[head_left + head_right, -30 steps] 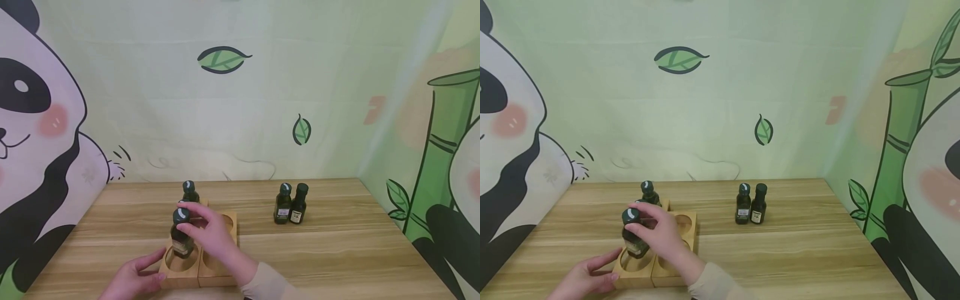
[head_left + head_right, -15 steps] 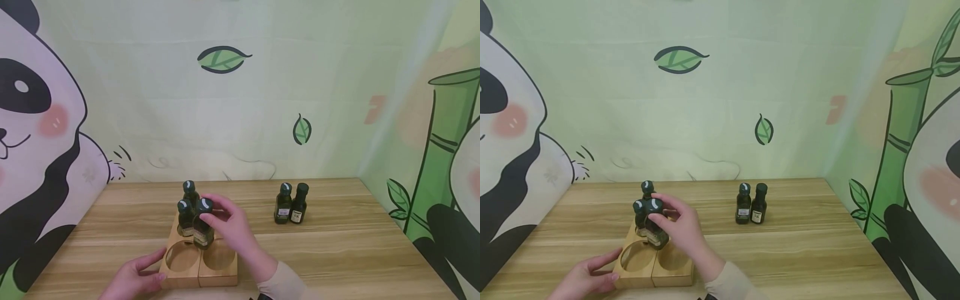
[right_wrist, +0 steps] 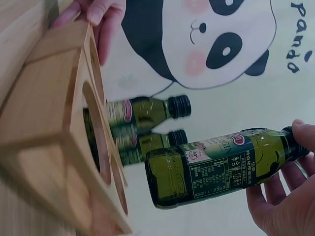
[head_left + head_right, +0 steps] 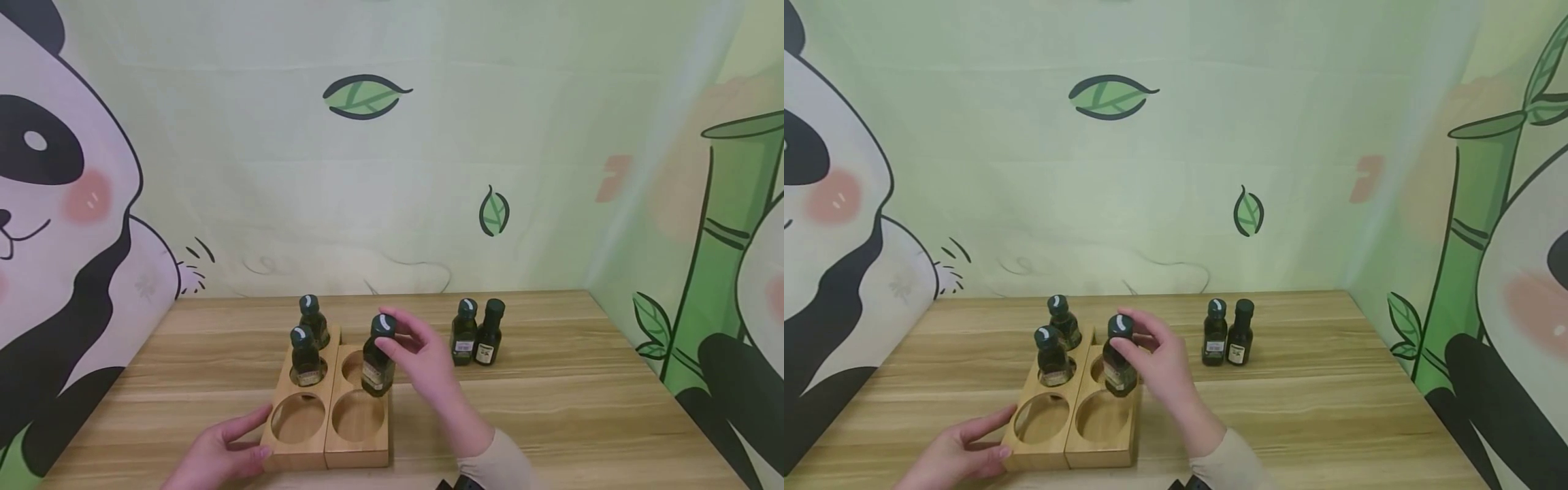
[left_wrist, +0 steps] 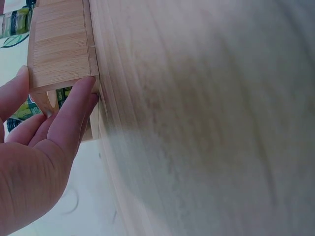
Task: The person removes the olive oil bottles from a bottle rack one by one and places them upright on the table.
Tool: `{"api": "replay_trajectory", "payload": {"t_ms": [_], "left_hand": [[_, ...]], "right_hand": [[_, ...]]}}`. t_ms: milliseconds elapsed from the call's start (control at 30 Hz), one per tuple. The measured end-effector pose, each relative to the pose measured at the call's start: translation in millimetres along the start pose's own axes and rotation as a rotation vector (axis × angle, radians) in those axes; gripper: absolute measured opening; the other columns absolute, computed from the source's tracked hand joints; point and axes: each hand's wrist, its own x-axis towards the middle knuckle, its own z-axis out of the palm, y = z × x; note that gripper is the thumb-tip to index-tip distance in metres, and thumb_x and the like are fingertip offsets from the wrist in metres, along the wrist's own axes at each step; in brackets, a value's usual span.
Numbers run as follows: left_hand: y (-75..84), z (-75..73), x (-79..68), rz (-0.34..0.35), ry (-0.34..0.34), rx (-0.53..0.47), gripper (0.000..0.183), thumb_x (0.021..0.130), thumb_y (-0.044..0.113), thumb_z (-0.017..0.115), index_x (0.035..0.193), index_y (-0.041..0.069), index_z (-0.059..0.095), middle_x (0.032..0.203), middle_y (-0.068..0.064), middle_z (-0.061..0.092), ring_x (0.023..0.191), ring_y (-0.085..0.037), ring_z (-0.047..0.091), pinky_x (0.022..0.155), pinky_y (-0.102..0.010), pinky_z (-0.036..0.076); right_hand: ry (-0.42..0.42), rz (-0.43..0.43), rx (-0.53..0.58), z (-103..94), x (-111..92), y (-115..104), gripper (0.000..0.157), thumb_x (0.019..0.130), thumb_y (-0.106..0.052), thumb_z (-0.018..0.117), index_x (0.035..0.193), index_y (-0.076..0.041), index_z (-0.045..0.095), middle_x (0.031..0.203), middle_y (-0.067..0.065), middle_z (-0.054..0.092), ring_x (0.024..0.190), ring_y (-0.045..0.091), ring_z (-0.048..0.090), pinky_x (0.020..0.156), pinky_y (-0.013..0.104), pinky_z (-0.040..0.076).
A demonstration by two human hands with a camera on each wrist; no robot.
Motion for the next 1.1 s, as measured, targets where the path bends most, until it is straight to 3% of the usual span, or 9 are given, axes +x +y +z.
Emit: {"api": "replay_trajectory", "payload": {"t_ms": [300, 533, 833, 1100], "left_hand": [[0.3, 0.0, -1.0, -0.008, 0.004, 0.003, 0.078, 0.084, 0.018, 0.081, 0.149, 0.004, 0.040, 0.151, -0.032, 0.029, 0.101, -0.030, 0.066, 0.084, -0.045, 0.056], [-3.1, -0.6, 0.1, 0.002, -0.001, -0.012, 0.079, 0.084, 0.016, 0.081, 0.149, 0.003, 0.039, 0.151, -0.033, 0.028, 0.102, -0.030, 0.066, 0.084, -0.044, 0.057], [-3.4, -0.1, 1.0, 0.005, 0.001, -0.007, 0.079, 0.084, 0.016, 0.081, 0.149, 0.002, 0.039, 0.148, -0.034, 0.032, 0.103, -0.031, 0.066, 0.083, -0.045, 0.057], [-2.1, 1.0, 1.3, 0.006, 0.009, -0.014, 0.079, 0.083, 0.015, 0.081, 0.149, 0.001, 0.039, 0.147, -0.034, 0.035, 0.106, -0.034, 0.065, 0.082, -0.046, 0.057]], "right_hand": [[0.086, -0.044, -0.084, -32.0, -1.4, 9.8, 0.042, 0.084, -0.003, 0.078, 0.124, -0.008, 0.069, 0.110, 0.013, 0.071, 0.101, 0.022, 0.066, 0.089, 0.031, 0.054], [0.124, -0.006, -0.150, -54.7, -6.2, 20.1, 0.040, 0.086, -0.007, 0.078, 0.124, -0.011, 0.069, 0.113, 0.010, 0.070, 0.103, 0.019, 0.065, 0.091, 0.030, 0.053], [0.228, 0.029, -0.200, -79.1, -9.5, 32.3, 0.039, 0.086, -0.003, 0.077, 0.123, -0.006, 0.067, 0.112, 0.013, 0.068, 0.100, 0.012, 0.062, 0.087, 0.022, 0.052], [0.315, 0.101, -0.275, -95.1, -11.3, 42.7, 0.039, 0.085, -0.006, 0.078, 0.122, -0.008, 0.067, 0.115, 0.015, 0.068, 0.103, 0.017, 0.061, 0.086, 0.020, 0.051]]}}
